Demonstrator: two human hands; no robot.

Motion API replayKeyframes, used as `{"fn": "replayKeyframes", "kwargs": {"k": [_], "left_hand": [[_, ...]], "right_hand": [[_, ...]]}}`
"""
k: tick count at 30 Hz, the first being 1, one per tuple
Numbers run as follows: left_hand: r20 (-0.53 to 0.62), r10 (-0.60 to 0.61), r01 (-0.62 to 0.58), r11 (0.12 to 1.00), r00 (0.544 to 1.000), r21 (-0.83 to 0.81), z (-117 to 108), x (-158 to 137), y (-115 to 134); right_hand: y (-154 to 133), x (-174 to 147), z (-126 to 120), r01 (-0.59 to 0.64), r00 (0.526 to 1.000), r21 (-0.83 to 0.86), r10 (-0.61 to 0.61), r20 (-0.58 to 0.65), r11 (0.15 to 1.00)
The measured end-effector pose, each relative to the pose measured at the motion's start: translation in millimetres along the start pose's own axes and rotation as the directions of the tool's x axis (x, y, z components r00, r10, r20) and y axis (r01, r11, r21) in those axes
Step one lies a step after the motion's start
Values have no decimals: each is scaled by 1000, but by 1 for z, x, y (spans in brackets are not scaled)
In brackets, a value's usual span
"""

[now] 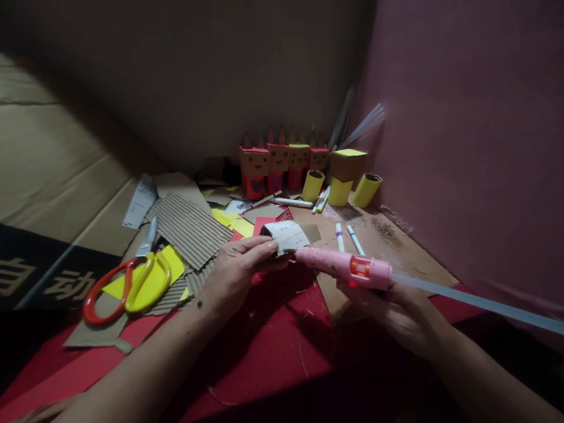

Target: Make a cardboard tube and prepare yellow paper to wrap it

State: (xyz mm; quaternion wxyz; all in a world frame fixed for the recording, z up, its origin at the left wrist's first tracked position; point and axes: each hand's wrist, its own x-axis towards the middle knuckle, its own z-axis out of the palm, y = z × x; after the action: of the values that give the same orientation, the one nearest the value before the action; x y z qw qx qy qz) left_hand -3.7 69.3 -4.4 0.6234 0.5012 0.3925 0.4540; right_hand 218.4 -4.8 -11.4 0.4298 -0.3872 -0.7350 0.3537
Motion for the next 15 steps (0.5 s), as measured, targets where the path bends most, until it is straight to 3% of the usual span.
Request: {"fn": "replayKeyframes", "kwargs": {"k": [8,15], "left_hand": [[-3,1,-1,1000,1000,26,1,0,0],[23,8,-9,999,1000,52,-1,1,1]], "right_hand": [[4,-2,-1,-143,985,66,135,112,987],[10,-4,0,-99,994,57,96,58,993]]}}
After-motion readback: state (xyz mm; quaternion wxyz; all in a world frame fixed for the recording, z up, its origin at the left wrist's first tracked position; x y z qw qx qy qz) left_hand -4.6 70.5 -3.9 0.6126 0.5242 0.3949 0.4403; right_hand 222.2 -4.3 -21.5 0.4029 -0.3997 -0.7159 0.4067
